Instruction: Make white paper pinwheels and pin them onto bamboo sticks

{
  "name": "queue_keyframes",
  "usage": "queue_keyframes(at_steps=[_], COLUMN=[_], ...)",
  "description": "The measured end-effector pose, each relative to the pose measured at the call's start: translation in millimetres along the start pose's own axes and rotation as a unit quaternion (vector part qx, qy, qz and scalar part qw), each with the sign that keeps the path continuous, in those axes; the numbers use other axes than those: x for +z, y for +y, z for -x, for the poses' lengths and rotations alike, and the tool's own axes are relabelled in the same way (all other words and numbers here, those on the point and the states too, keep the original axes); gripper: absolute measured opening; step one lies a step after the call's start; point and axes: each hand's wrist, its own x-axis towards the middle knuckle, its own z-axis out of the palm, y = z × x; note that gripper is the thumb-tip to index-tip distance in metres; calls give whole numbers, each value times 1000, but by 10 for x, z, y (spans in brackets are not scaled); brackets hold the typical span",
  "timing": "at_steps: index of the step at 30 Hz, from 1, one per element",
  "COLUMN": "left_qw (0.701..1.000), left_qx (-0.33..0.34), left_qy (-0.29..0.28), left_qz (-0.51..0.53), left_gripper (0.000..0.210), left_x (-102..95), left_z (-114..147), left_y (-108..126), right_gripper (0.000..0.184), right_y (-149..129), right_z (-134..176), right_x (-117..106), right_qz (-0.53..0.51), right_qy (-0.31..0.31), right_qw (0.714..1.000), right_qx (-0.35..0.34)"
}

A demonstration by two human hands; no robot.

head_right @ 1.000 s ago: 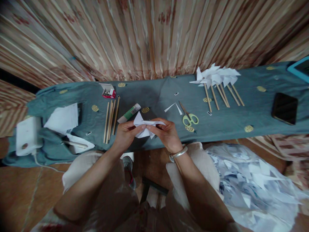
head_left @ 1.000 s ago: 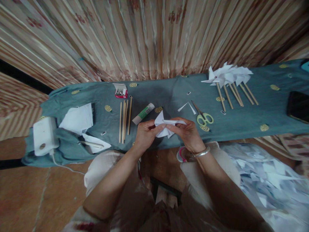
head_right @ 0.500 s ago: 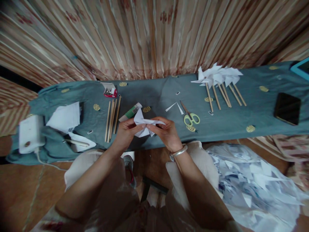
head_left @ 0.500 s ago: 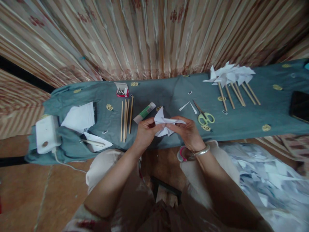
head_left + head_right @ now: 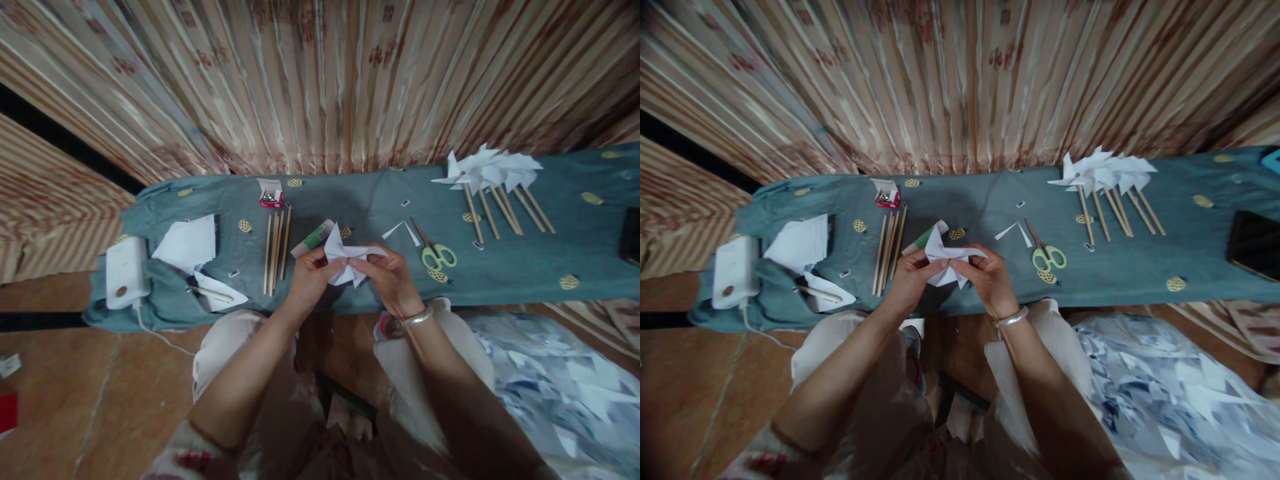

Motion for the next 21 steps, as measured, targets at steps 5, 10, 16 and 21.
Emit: queue_keyframes(at_steps=[5, 10, 16, 21], left_qw=[1000, 999, 994, 988], left_qx=[9, 22, 51, 77], left_qy=[13, 37, 93, 134], left_qz=[9, 21, 8, -27], left_gripper=[29, 35, 34, 31], left_x=[-44, -130, -395, -603], left_z=[-3, -7, -9, 1], left_y=[9, 59, 164, 225], right_gripper=[36, 34, 29, 28], right_y=[55, 43, -78, -151], right_z=[-39, -151, -247, -208], right_x=[106, 100, -27, -90], right_qz=[-23, -38, -62, -74], right_qy=[9, 2, 54, 62], right_qw=[1000, 999, 996, 995], right_qx=[6, -8, -28, -25])
